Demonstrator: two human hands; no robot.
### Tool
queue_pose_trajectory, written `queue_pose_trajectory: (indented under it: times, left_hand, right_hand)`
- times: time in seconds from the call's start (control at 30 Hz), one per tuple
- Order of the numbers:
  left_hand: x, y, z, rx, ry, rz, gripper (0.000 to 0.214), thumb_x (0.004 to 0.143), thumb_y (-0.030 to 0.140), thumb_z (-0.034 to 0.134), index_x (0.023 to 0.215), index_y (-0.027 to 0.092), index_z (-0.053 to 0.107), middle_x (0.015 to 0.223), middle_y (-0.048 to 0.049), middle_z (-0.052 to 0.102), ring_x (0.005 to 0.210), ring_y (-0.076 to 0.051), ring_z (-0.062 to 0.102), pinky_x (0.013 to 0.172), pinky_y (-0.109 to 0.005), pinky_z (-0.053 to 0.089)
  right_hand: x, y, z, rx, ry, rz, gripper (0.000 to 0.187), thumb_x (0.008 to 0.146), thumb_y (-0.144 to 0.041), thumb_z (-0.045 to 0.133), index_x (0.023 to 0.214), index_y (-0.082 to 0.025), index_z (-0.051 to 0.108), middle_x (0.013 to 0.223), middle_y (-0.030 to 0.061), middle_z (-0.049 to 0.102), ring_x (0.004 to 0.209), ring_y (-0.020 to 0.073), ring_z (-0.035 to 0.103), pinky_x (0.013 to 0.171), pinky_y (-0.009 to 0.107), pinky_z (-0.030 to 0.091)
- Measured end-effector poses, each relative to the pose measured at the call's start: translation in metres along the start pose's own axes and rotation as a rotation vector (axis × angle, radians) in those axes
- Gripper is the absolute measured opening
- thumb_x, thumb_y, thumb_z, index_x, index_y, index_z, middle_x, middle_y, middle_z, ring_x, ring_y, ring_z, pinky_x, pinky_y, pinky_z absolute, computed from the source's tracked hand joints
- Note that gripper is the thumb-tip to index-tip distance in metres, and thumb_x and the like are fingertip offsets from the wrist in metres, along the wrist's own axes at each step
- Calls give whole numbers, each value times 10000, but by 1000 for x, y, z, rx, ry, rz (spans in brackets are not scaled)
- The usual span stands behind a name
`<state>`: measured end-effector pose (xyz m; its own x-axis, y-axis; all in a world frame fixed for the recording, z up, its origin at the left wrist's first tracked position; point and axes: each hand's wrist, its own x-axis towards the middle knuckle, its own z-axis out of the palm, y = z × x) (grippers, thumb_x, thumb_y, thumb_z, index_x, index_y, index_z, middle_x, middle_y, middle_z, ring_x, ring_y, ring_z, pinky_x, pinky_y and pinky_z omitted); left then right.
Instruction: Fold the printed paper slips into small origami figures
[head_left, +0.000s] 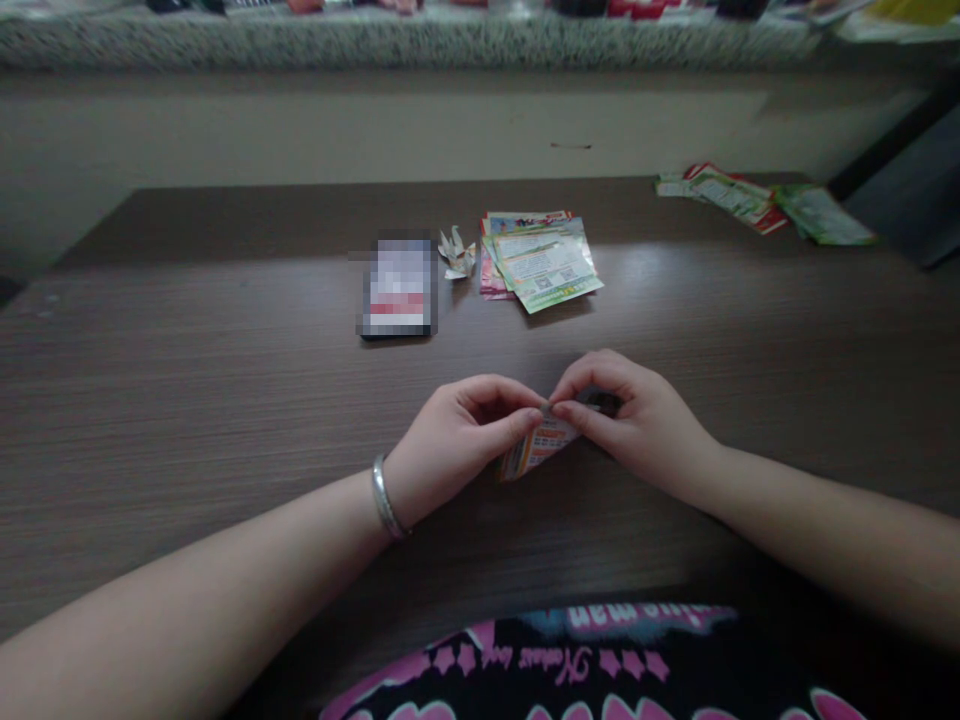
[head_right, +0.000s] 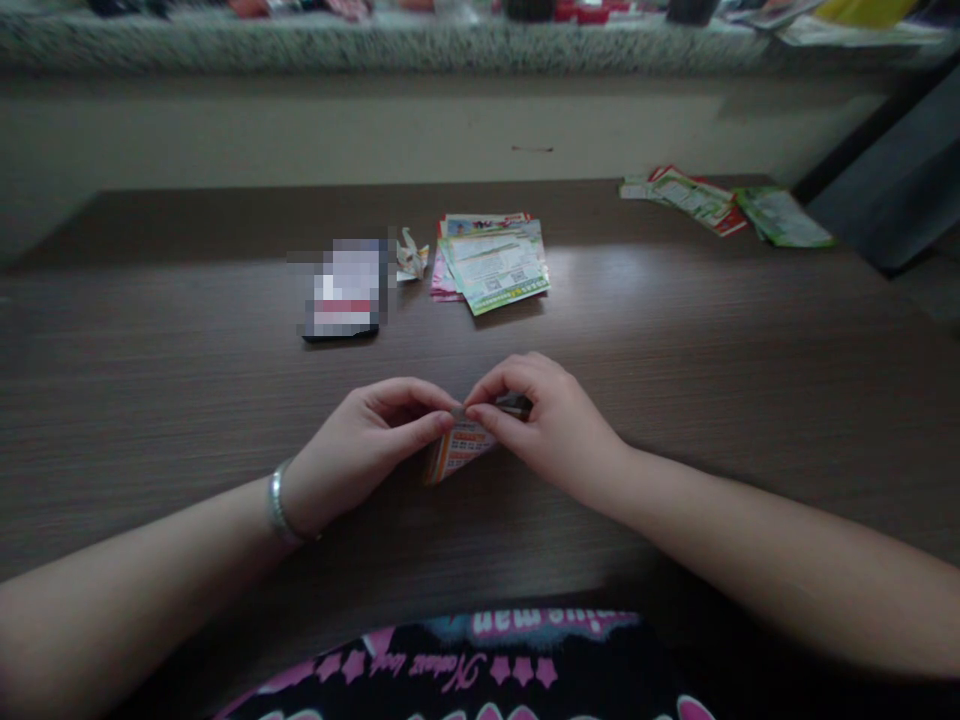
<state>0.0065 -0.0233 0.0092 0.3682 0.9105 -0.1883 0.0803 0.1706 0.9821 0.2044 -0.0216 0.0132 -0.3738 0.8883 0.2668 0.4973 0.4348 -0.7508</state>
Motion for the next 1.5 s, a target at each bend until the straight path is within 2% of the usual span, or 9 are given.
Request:
queue_pose_trajectory:
  times: [0.33,0.53,0.93,1.13,1.37,1.5]
  left_hand:
    - [-4,4,5,76,76,58,131,737,253,701,807,143,689,773,-13,697,700,-109,641,652,-192,530]
    - [-4,2,4,81,68,86,160,763,279,702,858,151,688,807,-15,705,734,-113,650,681,-190,533]
    - [-3,1,4,231,114,144,76,752,211,663,759,136,668,723,0,663,656,-93,605,616,-187,494]
    - [-2,1,4,279,102,133,64,750,202,654,739,139,654,700,10,655,634,-87,594,597,-187,486]
    - [0,0,2,228,83,118,110,781,253,676,793,144,681,737,12,679,661,-80,611,610,-167,496]
    - [1,-1,1,187,59,134,117,788,267,691,819,155,687,770,23,692,692,-67,619,639,-141,497]
  right_hand:
    - [2,-2,0,-2,-2,-4,46,821,-180,656,785,-205,643,777,0,641,778,140,576,717,283,436]
    - [1,-2,0,2,11,29,36,816,-198,665,789,-205,641,780,-3,634,774,139,572,709,279,430]
    - [1,-6,0,-51,4,11,45,793,-211,673,758,-198,649,742,-11,645,731,131,580,684,271,422]
    - [2,-6,1,-18,-70,84,51,795,-232,659,756,-198,659,747,-11,663,726,133,595,690,270,428]
    - [1,-3,2,191,-143,246,133,827,-315,621,771,-194,622,722,-19,626,654,118,544,606,249,414]
    - [1,0,4,247,-144,252,149,844,-330,597,789,-192,602,733,-21,598,666,114,525,602,244,402]
